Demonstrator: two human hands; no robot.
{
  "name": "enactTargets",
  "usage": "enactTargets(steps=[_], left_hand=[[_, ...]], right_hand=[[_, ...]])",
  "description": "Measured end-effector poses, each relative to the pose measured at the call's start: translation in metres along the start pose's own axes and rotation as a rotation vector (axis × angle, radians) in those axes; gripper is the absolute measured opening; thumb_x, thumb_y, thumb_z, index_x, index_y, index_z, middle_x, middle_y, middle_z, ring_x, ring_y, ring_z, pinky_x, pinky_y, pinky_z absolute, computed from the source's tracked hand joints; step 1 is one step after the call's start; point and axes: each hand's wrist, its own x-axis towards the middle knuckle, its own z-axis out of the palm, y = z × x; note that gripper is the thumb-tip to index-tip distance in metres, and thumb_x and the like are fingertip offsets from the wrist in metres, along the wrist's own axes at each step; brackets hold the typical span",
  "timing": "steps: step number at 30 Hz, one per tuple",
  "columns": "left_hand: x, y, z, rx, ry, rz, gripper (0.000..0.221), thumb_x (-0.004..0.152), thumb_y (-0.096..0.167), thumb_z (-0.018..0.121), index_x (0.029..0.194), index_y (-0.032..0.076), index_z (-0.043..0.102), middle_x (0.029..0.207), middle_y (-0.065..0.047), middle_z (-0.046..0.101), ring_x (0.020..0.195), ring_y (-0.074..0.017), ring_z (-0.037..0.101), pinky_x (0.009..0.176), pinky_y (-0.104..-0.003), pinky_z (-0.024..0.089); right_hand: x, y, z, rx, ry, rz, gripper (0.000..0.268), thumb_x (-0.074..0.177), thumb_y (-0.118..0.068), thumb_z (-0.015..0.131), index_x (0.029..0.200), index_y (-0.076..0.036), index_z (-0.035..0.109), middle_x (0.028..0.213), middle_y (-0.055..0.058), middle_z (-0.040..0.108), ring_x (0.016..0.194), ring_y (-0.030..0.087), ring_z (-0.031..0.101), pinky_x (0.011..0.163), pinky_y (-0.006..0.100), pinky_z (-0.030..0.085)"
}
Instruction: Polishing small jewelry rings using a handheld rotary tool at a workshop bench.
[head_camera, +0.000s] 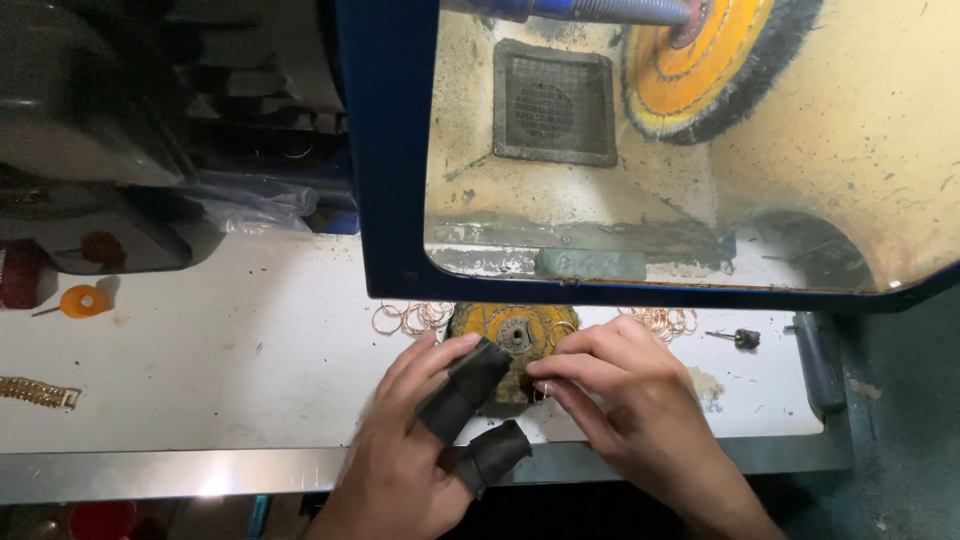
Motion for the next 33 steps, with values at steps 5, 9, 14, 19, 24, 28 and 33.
enactTargets(steps=[5,9,14,19,24,28,33], left_hand=[[0.013,0.003,0.008,0.131,-0.016,0.106,0.066,0.091,0.042,0.075,0.142,0.007,0.051,0.141,-0.01,0.058,0.141,-0.0386,0.05,0.12,-0.063,0.033],[0.022,0.011,0.018,0.326,-0.006,0.098,0.05,0.079,0.023,0.076,0.124,0.004,0.065,0.143,-0.008,0.054,0.139,-0.0364,0.047,0.12,-0.06,0.029],[0.032,0.01,0.026,0.293,-0.048,0.03,0.035,0.087,0.033,0.071,0.112,0.009,0.075,0.125,-0.001,0.065,0.133,-0.0315,0.052,0.119,-0.057,0.028],[0.029,0.006,0.024,0.213,-0.034,0.081,0.027,0.073,0.014,0.073,0.099,0.005,0.077,0.124,-0.005,0.067,0.132,-0.0339,0.054,0.119,-0.058,0.029],[0.029,0.008,0.018,0.159,-0.012,0.057,0.033,0.088,0.029,0.072,0.115,0.01,0.072,0.125,-0.004,0.067,0.131,-0.0331,0.056,0.118,-0.059,0.031],[0.029,0.007,0.02,0.131,-0.035,0.04,0.033,0.086,0.023,0.074,0.114,0.006,0.072,0.127,-0.006,0.066,0.132,-0.0348,0.054,0.118,-0.061,0.03],[0.026,0.006,0.019,0.111,-0.034,0.052,0.034,0.077,0.009,0.072,0.11,0.003,0.072,0.127,-0.008,0.064,0.132,-0.0363,0.054,0.119,-0.062,0.029]], right_hand=[[0.001,-0.001,0.003,-0.102,0.039,-0.013,0.014,0.086,-0.025,0.081,0.099,-0.022,0.077,0.09,-0.003,0.068,0.078,0.022,0.057,0.071,0.035,0.047],[0.0,-0.001,0.003,-0.157,0.066,0.127,0.026,0.076,-0.032,0.088,0.097,-0.024,0.074,0.09,-0.006,0.071,0.084,0.021,0.061,0.074,0.035,0.047],[-0.002,0.003,0.002,-0.205,0.071,0.192,0.029,0.07,-0.031,0.089,0.09,-0.024,0.07,0.091,-0.01,0.073,0.089,0.021,0.064,0.078,0.036,0.047],[-0.006,0.013,-0.002,-0.103,0.05,0.185,0.022,0.078,-0.031,0.087,0.095,-0.023,0.075,0.097,-0.006,0.075,0.093,0.019,0.065,0.084,0.032,0.045],[-0.007,0.029,-0.008,-0.235,0.039,0.233,0.023,0.088,-0.03,0.076,0.11,-0.026,0.079,0.094,-0.003,0.076,0.084,0.023,0.066,0.079,0.035,0.047],[0.001,0.027,-0.003,-0.345,0.037,-0.019,0.019,0.093,-0.027,0.074,0.112,-0.027,0.077,0.081,-0.004,0.071,0.071,0.023,0.064,0.066,0.038,0.045],[-0.001,0.018,-0.01,-0.199,0.007,0.154,0.011,0.084,-0.025,0.079,0.095,-0.027,0.077,0.098,-0.011,0.079,0.089,0.016,0.07,0.083,0.032,0.046]])
